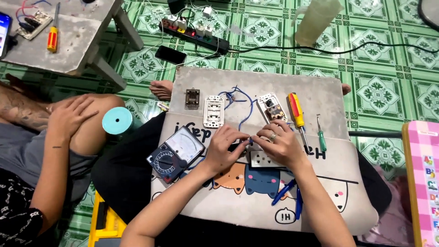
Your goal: Assembling and wiring electrical switch and socket components on a small board using hand tools.
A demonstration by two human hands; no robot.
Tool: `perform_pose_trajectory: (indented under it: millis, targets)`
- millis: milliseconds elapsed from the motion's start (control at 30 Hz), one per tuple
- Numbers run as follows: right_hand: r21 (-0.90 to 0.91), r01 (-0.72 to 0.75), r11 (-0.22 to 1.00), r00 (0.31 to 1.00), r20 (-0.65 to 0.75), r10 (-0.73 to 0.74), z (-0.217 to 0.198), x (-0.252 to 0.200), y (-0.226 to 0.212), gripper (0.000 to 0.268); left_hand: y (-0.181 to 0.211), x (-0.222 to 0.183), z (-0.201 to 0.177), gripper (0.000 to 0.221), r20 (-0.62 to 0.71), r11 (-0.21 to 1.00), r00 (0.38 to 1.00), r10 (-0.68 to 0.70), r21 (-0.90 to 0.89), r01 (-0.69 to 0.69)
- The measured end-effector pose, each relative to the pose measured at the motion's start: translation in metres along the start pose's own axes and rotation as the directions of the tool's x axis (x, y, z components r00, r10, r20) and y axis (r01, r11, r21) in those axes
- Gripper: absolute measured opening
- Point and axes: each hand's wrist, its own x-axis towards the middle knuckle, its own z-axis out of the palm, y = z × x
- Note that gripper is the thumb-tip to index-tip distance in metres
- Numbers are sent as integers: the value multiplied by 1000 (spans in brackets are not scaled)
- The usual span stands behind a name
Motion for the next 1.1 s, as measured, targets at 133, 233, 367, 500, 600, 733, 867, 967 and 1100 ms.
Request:
perform_pose_trajectory:
  millis: [133, 233, 367, 500, 600, 733, 867, 967, 1100]
  targets:
    - [-15, -9, 1000, 999, 41, 9, -2, 3, 1, 8, 1, 0, -1, 9, 53, 999, 998, -20, -46, 23]
    - [-18, -18, 1000, 999, 47, 18, -2, 3, -2, 8, 0, 0, -1, 8, 68, 993, 997, -48, -100, 55]
    - [27, -30, 999, 1000, 9, 30, -1, 6, -6, 6, -6, -3, 0, 6, 38, 997, 999, 13, -72, -10]
    - [68, -39, 997, 999, -17, 40, 1, 6, -8, 7, -9, -3, -1, 5, 20, 996, 997, 79, 28, -80]
    - [62, -61, 996, 998, 16, 60, -5, 11, -10, 7, -7, -1, -2, 4, 7, 996, 997, 74, 45, -74]
    - [-61, -124, 990, 990, 64, 128, -16, 10, -1, 6, -4, 2, -4, 6, -8, 999, 1000, -14, 49, 14]
    - [-145, -187, 972, 974, 101, 203, -20, -4, 13, 4, 16, 17, -12, 23, 14, 990, 996, -89, 111, 87]
    - [-115, -211, 971, 964, 141, 226, -17, -9, 17, 6, 27, 37, -19, 24, 177, 969, 974, -144, 226, 102]
    - [-102, -239, 966, 943, 213, 255, -12, -13, 17, 13, -46, 67, -13, 28, 378, 881, 872, -311, 458, 116]
